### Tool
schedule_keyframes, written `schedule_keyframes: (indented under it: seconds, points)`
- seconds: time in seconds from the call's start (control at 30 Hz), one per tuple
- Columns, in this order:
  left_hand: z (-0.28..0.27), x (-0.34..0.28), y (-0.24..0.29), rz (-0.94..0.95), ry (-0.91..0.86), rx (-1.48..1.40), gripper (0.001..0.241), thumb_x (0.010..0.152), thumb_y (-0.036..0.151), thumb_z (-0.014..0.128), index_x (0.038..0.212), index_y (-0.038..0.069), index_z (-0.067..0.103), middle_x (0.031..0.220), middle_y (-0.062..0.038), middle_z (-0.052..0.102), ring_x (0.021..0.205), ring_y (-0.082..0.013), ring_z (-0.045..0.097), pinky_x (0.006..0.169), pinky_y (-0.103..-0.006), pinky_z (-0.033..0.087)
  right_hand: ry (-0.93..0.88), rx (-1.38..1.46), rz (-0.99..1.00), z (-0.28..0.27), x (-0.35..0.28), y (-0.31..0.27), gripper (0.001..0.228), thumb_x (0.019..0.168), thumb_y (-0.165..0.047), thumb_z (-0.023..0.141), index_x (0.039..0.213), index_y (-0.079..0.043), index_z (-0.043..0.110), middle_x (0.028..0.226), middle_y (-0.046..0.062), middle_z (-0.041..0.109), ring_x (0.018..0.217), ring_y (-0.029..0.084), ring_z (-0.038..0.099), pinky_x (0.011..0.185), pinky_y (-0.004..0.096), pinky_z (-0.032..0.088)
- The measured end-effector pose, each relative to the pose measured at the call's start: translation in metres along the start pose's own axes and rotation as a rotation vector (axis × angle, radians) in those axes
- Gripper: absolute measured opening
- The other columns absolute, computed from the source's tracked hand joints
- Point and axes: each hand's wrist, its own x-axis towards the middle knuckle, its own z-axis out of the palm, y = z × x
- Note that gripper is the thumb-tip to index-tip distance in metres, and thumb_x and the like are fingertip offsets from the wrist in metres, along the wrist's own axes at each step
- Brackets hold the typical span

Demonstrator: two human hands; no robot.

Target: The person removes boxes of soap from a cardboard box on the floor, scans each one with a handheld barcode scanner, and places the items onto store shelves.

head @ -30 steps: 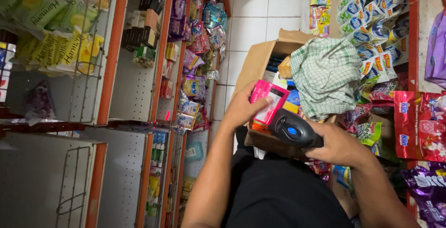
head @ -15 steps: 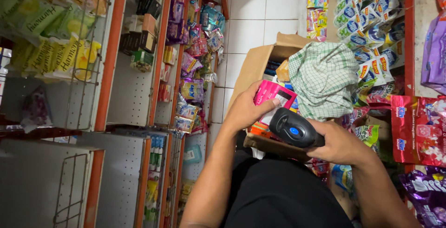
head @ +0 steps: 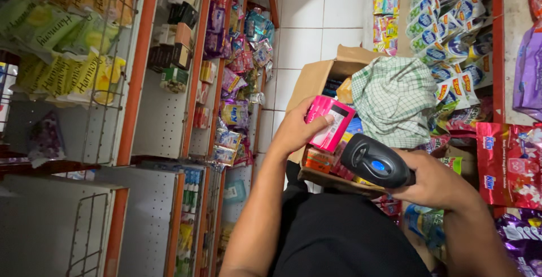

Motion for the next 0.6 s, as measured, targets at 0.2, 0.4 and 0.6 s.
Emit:
schedule_keyframes:
  seconds: [0.2,0.4,0.6]
  points:
    - [-0.003,0.002,-0.001,0.014,0.004,-0.02,0.055,0.088,0.033,0.076,0.131,0.001,0.063,0.108,-0.008,0.074,0.096,-0.0134,0.069,0.088,-0.0302,0.056,-0.001,-0.041,0.09,-0.001,-0.001,0.007,0.079,0.058,-0.004,0.082,0.134,-0.011,0.065,0.089,0.004,0.078,0.075,0.013,0.073,0.074,0.031,0.058]
    - [-0.002,-0.001,0.003,-0.009,0.013,-0.097,0.057,0.087,0.03,0.076,0.134,0.001,0.06,0.111,-0.006,0.073,0.098,-0.012,0.069,0.089,-0.0294,0.056,0.004,0.082,-0.047,0.0,-0.013,0.037,0.059,0.06,-0.002,0.086,0.117,-0.003,0.071,0.096,0.006,0.081,0.086,0.014,0.071,0.079,0.032,0.058]
    - [0.001,-0.013,0.016,0.063,0.004,-0.096,0.058,0.089,0.026,0.075,0.138,0.0,0.058,0.113,-0.007,0.071,0.101,-0.0127,0.068,0.092,-0.0307,0.056,0.003,0.17,0.046,-0.007,-0.03,0.077,0.052,0.059,0.0,0.086,0.11,-0.003,0.073,0.096,0.007,0.082,0.086,0.014,0.075,0.079,0.033,0.061]
